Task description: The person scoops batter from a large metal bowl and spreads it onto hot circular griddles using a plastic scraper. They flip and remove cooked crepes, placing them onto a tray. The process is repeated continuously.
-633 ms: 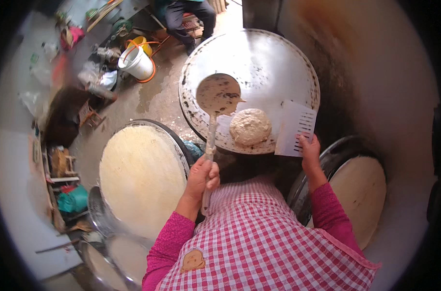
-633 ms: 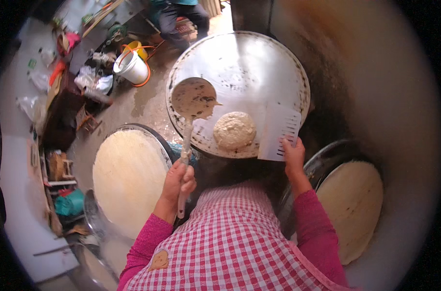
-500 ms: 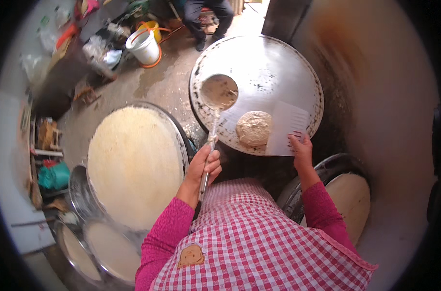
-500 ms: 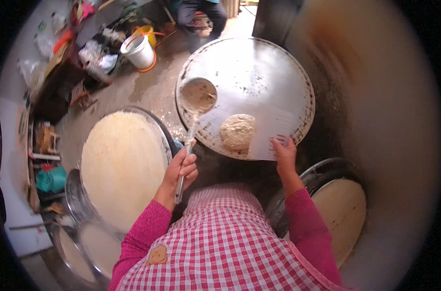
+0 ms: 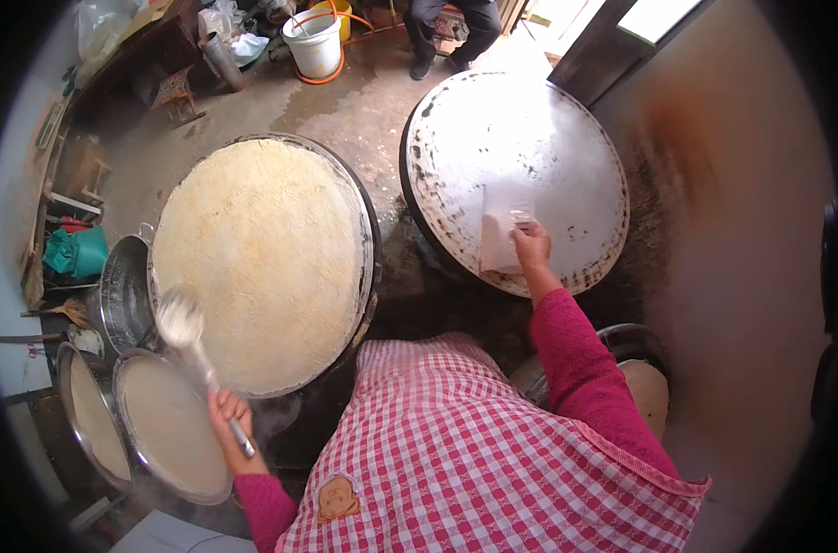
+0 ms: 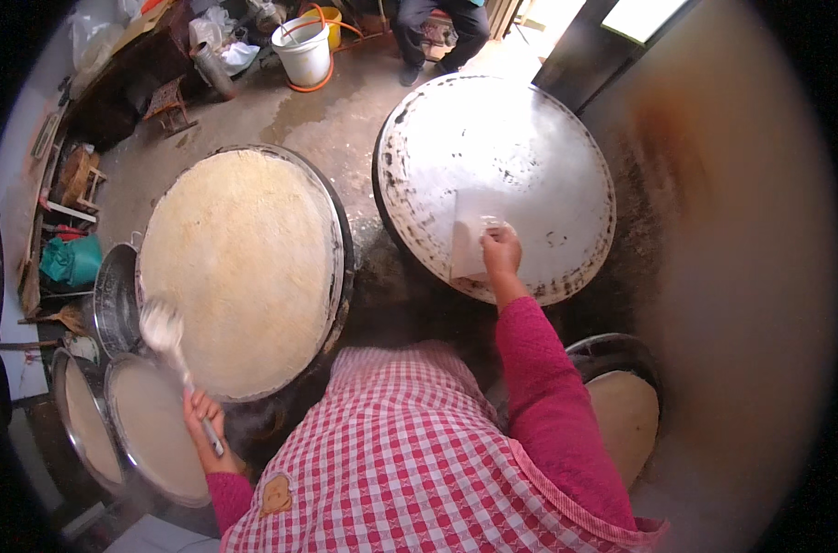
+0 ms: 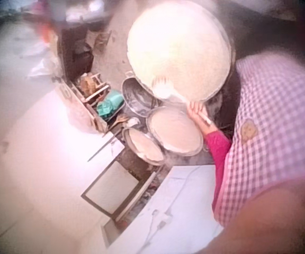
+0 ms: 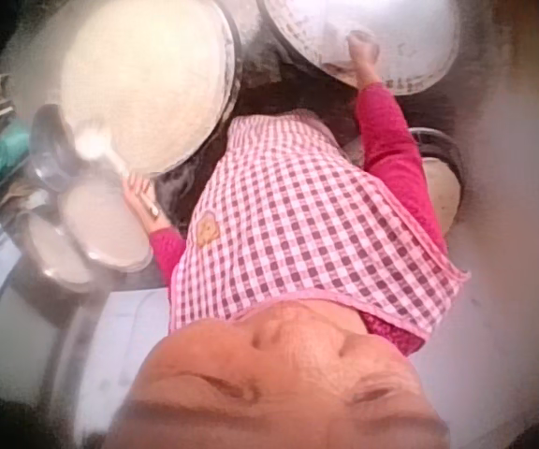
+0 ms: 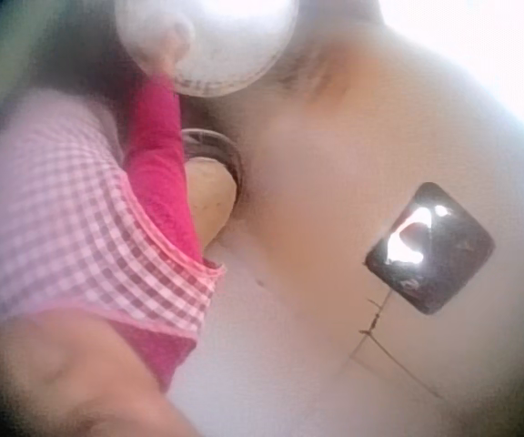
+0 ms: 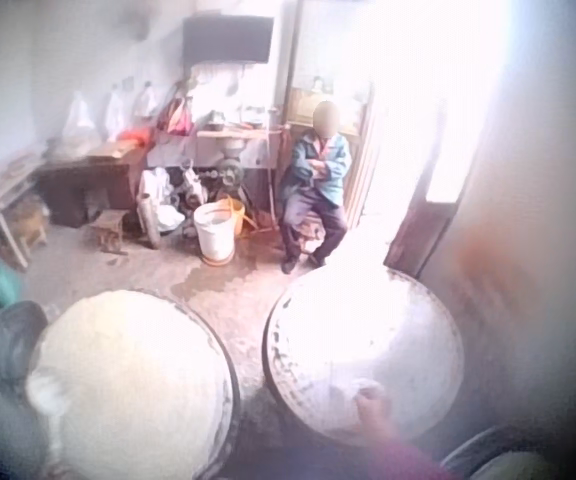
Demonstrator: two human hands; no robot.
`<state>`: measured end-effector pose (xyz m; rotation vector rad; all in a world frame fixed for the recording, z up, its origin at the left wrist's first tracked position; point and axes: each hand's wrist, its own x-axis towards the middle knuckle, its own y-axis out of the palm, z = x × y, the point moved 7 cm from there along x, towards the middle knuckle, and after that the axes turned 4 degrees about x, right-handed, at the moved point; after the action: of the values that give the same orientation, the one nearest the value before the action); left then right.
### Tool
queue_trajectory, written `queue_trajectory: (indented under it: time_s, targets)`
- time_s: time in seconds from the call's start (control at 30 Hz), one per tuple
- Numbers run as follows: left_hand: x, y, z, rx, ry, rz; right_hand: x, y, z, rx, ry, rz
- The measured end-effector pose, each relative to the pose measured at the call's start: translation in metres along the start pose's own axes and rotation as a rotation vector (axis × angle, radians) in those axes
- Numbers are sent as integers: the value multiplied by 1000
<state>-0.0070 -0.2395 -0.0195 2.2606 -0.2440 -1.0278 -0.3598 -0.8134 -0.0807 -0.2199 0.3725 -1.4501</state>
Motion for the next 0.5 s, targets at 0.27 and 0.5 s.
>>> queue_trajectory:
  time_s: [0.27, 0.5]
  targets:
    - [-63, -268, -110, 754, 289, -759, 7, -116, -12, -117, 58, -193]
    - [-35, -342, -40, 560, 7, -656, -43, -23, -11, 218, 177, 197]
